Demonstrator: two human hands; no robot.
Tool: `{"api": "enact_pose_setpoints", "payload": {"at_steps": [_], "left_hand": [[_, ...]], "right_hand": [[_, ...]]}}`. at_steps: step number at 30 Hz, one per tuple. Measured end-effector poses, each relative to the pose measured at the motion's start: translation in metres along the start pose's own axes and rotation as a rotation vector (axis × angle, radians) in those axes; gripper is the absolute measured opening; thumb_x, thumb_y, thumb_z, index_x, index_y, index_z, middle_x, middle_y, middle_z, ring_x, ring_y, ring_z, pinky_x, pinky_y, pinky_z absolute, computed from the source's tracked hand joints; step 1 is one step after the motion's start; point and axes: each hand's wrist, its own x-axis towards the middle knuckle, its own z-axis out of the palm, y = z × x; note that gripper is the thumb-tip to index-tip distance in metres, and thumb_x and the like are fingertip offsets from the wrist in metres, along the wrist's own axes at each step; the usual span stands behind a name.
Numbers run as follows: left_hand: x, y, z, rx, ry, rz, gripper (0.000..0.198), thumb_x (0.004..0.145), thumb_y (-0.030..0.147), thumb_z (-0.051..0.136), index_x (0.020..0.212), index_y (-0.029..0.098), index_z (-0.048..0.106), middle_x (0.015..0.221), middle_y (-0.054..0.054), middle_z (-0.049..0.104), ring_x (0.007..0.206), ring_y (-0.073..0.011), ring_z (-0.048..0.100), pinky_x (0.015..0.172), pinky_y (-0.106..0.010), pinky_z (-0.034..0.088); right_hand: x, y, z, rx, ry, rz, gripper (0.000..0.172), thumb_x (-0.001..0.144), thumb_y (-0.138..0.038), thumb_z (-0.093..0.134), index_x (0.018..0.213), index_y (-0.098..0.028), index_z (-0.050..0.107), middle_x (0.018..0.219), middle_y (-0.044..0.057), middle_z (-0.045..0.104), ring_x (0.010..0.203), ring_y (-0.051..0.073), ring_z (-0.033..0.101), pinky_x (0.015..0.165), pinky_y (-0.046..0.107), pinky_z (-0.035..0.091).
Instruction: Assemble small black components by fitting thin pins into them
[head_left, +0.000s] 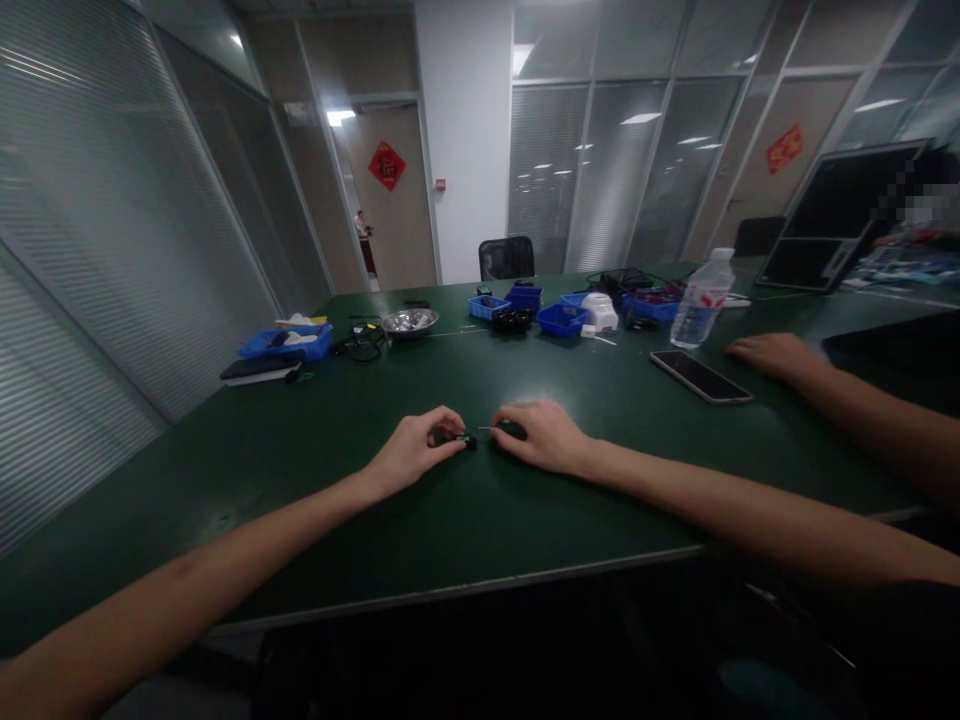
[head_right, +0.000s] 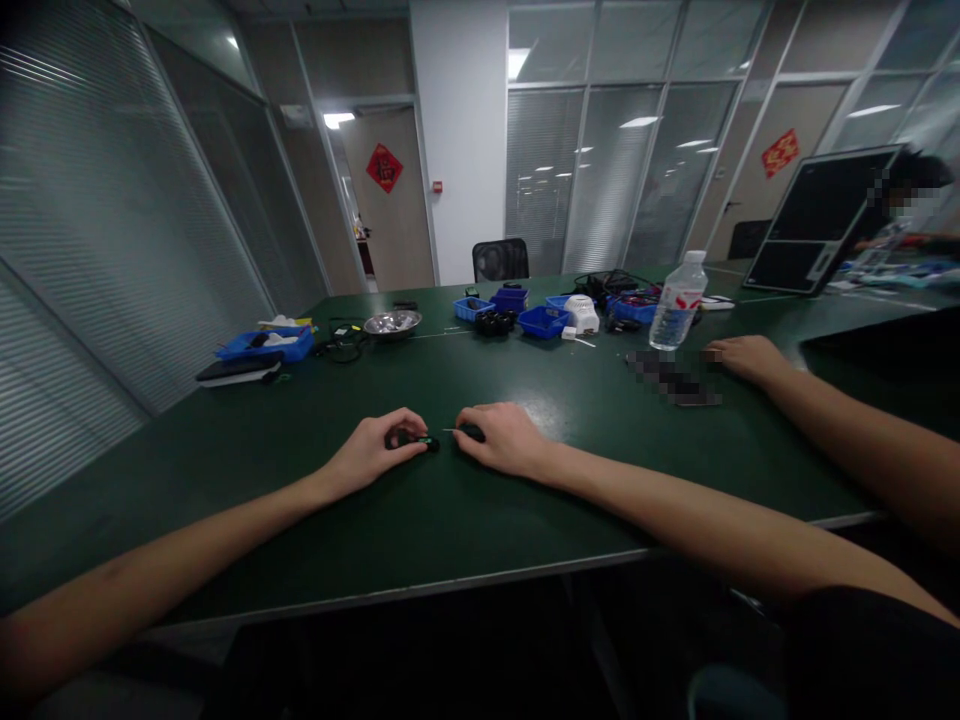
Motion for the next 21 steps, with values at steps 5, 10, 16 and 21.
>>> {"api": "enact_pose_setpoints", "payload": {"at_steps": [5,10,16,21], "left_hand": [[-0.001,-0.004,-0.001,-0.061,0.012,-0.033,0.045,0.088,0.046,0.080,0.129,0.034,0.069,0.111,-0.011,0.075,0.096,-0.0257,0.069,0.074,-0.040,0.050],[0.001,-0.001,-0.002,-0.005,-0.014,0.029,0.021,0.092,0.045,0.075,0.107,0.030,0.079,0.107,-0.011,0.073,0.099,-0.0274,0.068,0.081,-0.043,0.052],[0.001,0.004,-0.003,0.007,-0.010,0.026,0.019,0.093,0.041,0.075,0.106,0.028,0.079,0.105,-0.010,0.073,0.096,-0.0263,0.068,0.083,-0.042,0.053],[0.000,0.011,-0.006,0.038,-0.050,0.010,0.026,0.098,0.041,0.069,0.111,0.021,0.077,0.108,-0.009,0.073,0.100,-0.0241,0.066,0.089,-0.038,0.052]], "right_hand": [[-0.002,0.000,-0.002,0.034,0.044,-0.037,0.027,0.102,-0.040,0.058,0.111,-0.022,0.075,0.094,0.005,0.077,0.077,0.019,0.066,0.071,0.030,0.042],[-0.005,-0.001,-0.004,0.032,0.042,-0.146,0.028,0.102,-0.040,0.056,0.112,-0.021,0.075,0.094,0.005,0.076,0.076,0.018,0.065,0.069,0.029,0.041],[-0.005,-0.002,-0.004,-0.002,0.005,-0.169,0.028,0.102,-0.039,0.056,0.113,-0.021,0.074,0.094,0.005,0.075,0.075,0.017,0.064,0.067,0.029,0.040],[-0.006,-0.002,-0.004,-0.005,-0.009,-0.204,0.031,0.105,-0.041,0.054,0.118,-0.021,0.073,0.096,0.006,0.075,0.077,0.017,0.066,0.067,0.028,0.041]]}}
